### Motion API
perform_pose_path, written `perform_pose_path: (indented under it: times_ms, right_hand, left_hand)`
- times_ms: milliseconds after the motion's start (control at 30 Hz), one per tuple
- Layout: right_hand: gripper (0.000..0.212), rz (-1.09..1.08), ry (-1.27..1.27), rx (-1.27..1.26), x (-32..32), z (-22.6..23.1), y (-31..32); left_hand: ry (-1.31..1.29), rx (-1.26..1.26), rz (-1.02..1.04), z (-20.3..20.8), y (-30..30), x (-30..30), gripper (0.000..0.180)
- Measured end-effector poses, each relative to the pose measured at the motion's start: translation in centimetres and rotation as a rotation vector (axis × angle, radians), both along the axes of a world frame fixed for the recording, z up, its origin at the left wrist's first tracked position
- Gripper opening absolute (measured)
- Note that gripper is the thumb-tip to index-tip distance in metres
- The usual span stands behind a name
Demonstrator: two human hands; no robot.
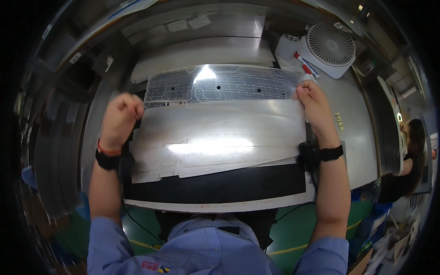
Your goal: Manually aligning and stacking clear plastic membrane layers for an electronic keyboard.
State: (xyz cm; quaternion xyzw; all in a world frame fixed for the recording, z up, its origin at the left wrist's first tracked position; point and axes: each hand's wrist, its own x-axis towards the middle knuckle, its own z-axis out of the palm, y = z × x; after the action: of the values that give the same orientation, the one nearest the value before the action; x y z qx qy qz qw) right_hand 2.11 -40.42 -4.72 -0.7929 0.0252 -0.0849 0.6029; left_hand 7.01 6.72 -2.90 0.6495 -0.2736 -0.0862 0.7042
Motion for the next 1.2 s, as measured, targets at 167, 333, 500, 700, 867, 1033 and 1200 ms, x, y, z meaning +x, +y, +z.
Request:
perform_pose_path:
  times_ms: [167,333,500,700,867,1033,1200]
  right_hand:
    - [0.011,-0.032,0.050,0.013,0.0,0.1,0.0]
    - [0.011,-0.023,0.055,0.031,0.0,0.1,0.1]
    - [0.008,0.023,0.014,0.039,0.1,-0.1,-0.2]
    - [0.008,0.013,0.007,0.091,-0.1,0.2,-0.2]
    - [0.010,-0.024,0.031,0.067,-0.1,0.4,0.0]
    - [0.013,0.021,0.015,0.079,0.1,0.3,-0.1]
    - [0.016,0.051,0.025,0.054,-0.1,0.6,0.5]
  left_hand:
    - [0.128,0.330,-0.815,3.6,-4.7,-5.3,0.023]
    - [0.048,0.102,-0.432,0.7,-1.5,-1.2,0.035]
    - [0.231,0.224,0.399,-1.3,0.1,2.4,0.047]
    - [0.279,0.371,0.333,-2.3,2.3,4.1,0.038]
    - [0.339,0.321,0.220,-2.3,2.6,4.1,0.026]
    - [0.314,0.192,0.308,-2.8,2.8,4.5,0.022]
    - [0.317,0.065,0.298,-3.3,3.6,4.9,0.021]
